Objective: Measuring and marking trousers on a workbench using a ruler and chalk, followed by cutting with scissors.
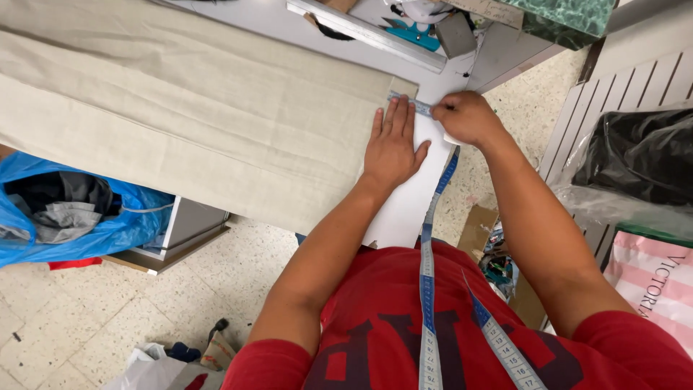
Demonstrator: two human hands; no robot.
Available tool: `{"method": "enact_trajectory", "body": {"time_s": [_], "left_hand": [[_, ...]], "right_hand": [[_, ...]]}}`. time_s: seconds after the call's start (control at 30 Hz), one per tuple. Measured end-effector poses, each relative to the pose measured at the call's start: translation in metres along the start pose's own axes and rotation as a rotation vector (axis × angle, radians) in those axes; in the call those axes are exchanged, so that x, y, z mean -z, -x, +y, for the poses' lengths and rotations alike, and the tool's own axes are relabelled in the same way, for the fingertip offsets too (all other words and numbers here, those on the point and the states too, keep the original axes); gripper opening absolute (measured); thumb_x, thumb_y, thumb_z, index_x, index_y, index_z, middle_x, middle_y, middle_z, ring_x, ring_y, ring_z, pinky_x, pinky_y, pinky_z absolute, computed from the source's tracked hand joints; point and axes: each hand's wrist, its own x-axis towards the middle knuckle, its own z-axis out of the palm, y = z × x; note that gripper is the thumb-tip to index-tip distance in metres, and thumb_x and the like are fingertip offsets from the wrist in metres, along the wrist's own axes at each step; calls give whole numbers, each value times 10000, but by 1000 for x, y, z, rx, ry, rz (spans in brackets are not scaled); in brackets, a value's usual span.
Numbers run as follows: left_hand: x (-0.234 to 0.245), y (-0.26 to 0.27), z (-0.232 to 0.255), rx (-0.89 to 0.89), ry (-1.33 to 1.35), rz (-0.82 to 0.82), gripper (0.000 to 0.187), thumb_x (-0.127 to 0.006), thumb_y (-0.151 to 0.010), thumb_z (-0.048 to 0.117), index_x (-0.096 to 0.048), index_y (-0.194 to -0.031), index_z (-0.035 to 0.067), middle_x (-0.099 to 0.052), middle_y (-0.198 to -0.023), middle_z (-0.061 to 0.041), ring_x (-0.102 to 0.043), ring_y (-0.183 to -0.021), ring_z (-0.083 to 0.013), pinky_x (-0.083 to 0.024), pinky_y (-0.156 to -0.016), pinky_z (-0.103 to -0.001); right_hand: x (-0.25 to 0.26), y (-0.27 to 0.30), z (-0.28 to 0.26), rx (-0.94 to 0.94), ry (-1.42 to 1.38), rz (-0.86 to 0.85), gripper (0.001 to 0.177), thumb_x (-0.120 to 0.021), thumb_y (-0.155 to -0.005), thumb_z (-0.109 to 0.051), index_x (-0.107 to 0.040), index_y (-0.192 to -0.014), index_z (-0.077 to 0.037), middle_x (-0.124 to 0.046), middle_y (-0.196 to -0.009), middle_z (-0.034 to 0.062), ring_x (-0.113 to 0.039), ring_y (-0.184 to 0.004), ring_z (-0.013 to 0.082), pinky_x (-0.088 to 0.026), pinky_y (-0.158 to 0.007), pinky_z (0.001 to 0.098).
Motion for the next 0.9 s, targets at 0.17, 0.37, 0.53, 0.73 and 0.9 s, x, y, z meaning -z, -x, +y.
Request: {"method": "enact_trajectory", "body": {"time_s": [0.17, 0.37, 0.53, 0.73, 0.9], "left_hand": [[3, 1, 0, 1, 1, 7, 776, -364, -1076, 553, -231, -1626, 22, -164, -1697, -171, -102, -1596, -306, 2, -1308, -477], [-3, -2, -1, -3, 19, 43, 771, -401, -1064, 556, -271, -1610, 27, -193, -1676, -171, -135, -1586, -321, -28, -1306, -491], [3, -3, -7, -5, 41, 61, 763, -438, -1035, 582, -350, -1583, 59, -289, -1610, -139, -175, -1559, -361, -36, -1287, -554], [-24, -5, -18, -127, 97, 394, 693, -560, -978, 498, -524, -1444, -13, -448, -1481, -260, -321, -1482, -431, -213, -1265, -536], [-29, -4, -24, -156, 52, 382, 697, -509, -1009, 534, -498, -1483, 23, -477, -1480, -223, -288, -1498, -393, -178, -1273, -515]], "right_hand": [[1, 4, -5, -10, -20, 4, 291, -627, -956, -309, -803, -1017, -86, -740, -982, 216, -695, -996, 393, -549, -847, 494], [4, 7, -2, 3, 24, 49, 305, -629, -946, -293, -782, -1088, -71, -749, -970, 184, -698, -1008, 378, -560, -852, 491], [17, 37, -27, 47, -4, 189, 394, -732, -912, -286, -731, -1219, -39, -736, -1097, 180, -677, -1081, 398, -549, -868, 516], [3, 9, -50, -16, -126, 174, 221, -746, -900, -255, -780, -1110, -193, -763, -1027, -27, -688, -937, 154, -514, -811, 310], [-7, -17, -64, -142, -248, 153, 142, -677, -960, -245, -655, -1019, -118, -735, -961, 36, -738, -625, 138, -598, -526, 251]]}}
